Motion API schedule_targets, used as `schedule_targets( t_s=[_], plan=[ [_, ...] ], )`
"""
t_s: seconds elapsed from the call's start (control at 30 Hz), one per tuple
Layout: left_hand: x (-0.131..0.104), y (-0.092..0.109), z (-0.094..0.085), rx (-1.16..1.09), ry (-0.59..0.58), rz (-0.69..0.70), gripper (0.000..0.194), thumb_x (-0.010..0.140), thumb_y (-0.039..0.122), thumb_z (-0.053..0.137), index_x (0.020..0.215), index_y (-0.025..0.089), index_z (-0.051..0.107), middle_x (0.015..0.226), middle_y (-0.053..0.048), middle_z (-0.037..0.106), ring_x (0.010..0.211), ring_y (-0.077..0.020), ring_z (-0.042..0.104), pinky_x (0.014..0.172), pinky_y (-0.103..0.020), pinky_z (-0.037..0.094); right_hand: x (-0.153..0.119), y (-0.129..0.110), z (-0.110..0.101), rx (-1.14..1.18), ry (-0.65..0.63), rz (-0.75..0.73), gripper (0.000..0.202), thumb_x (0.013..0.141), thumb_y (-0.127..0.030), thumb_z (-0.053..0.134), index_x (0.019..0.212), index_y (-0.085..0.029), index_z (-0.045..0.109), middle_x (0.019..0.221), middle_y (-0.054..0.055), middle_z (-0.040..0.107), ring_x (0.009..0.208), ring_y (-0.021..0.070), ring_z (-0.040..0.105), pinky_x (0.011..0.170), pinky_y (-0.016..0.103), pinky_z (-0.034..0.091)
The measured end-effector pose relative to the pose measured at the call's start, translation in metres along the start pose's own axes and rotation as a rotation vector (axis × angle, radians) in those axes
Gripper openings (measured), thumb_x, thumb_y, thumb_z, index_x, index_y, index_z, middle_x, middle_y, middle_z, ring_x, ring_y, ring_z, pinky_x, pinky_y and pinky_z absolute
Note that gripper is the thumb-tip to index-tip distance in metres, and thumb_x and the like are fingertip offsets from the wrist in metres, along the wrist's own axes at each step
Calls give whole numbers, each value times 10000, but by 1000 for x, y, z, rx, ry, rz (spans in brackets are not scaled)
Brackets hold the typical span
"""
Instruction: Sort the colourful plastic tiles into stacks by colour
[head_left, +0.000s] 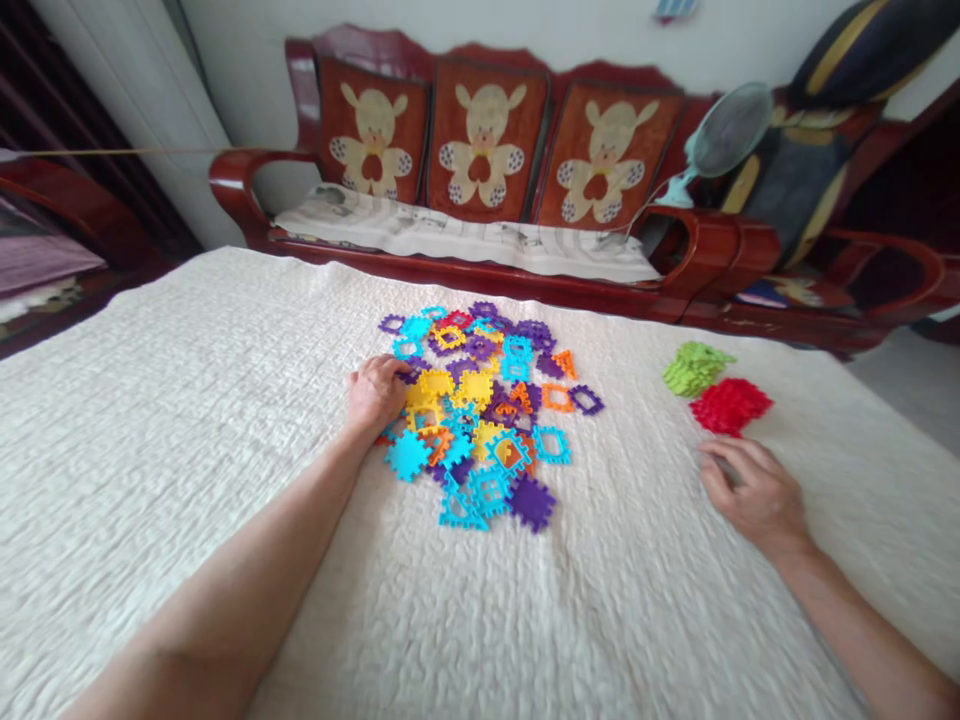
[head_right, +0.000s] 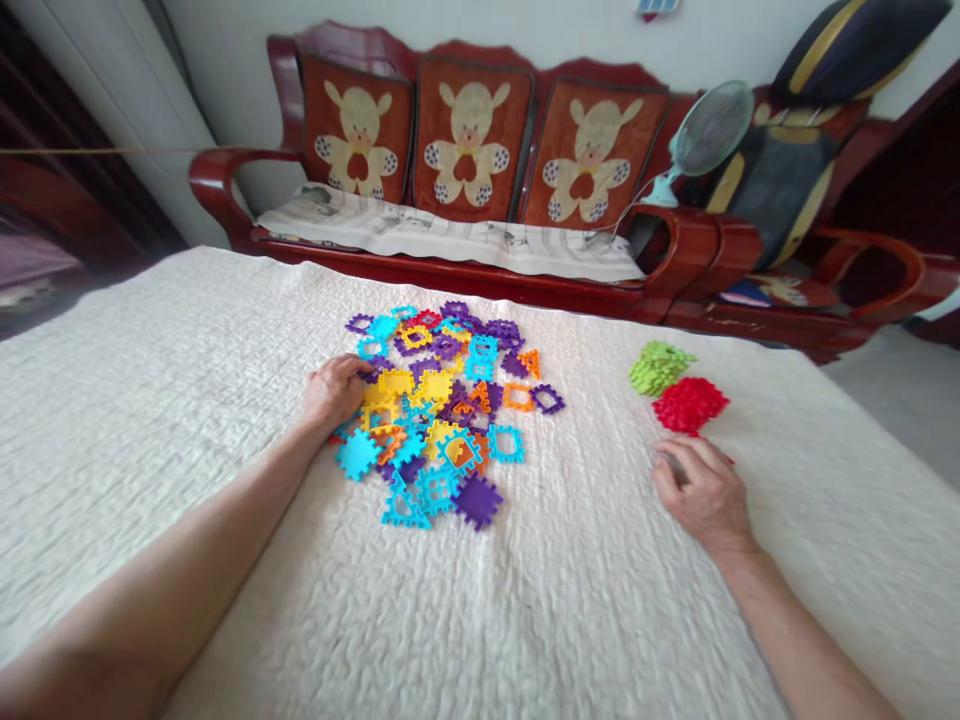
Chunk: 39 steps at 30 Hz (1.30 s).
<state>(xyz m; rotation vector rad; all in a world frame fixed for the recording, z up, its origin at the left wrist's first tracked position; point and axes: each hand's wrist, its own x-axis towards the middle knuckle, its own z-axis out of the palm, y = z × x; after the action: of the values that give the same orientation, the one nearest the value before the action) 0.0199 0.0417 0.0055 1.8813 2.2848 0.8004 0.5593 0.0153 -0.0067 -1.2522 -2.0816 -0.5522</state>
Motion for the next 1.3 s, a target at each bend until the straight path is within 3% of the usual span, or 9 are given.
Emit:
schedule_targets(
  t_s=[0.3,0.43,0.53,0.67,0.8,0.93,1.1,1.3],
  plan=[
    [0,1,1,-6,-8,26,376,868,144,423,1024,279,737,1233,-32,689,1222,-240,558,1021,-427,425,0,11,4,5,-6,-36,178,797,-274,560,924,-345,662,890,86,739,835,304,726,802,468,559],
    [-1,3,0,-11,-6,18,374,878,144,423,1018,280,742,1224,-43,686,1205,-241,561,1014,-423,424,13,-3,5,9,-9,-64,188,786,-266,572,918,-334,689,892,89,742,804,315,720,766,491,552],
    [-2,4,-1,-19,-6,18,371,882,141,423,1022,271,741,1224,-52,681,1202,-242,555,1022,-429,417,53,-45,26,87,-12,-44,207,823,-255,556,960,-305,702,934,85,740,879,307,716,835,478,557],
    [-3,4,-1,-15,-11,24,355,884,142,434,1028,269,733,1219,-47,683,1208,-240,547,1019,-422,408,142,-140,85,347,-51,-46,290,915,-246,451,1062,-242,700,1092,101,717,1067,258,671,973,439,529],
    [-2,3,2,3,-2,25,363,895,140,422,1033,276,729,1232,-43,678,1205,-234,549,1015,-420,411,225,-227,148,437,-328,-194,345,932,-235,442,1187,-201,671,1348,112,639,1267,266,569,1085,483,426],
    [-1,3,4,29,8,23,356,900,148,424,1031,279,729,1206,-46,686,1190,-234,559,1007,-417,422,265,-269,184,363,-561,-146,406,967,-371,481,1313,-195,598,1499,111,521,1367,328,464,1106,585,344],
    [-1,4,3,26,18,30,348,897,152,433,1022,283,730,1214,-48,685,1186,-239,559,997,-416,429,262,-274,196,327,-651,-104,484,994,-478,455,1379,-196,536,1545,134,461,1385,344,432,1109,594,317],
    [-2,6,1,28,9,20,354,892,145,424,1016,277,728,1204,-41,687,1190,-236,559,1001,-404,424,225,-251,168,341,-621,-205,414,991,-448,487,1295,-198,614,1486,129,531,1350,320,475,1097,534,340]
  ],
)
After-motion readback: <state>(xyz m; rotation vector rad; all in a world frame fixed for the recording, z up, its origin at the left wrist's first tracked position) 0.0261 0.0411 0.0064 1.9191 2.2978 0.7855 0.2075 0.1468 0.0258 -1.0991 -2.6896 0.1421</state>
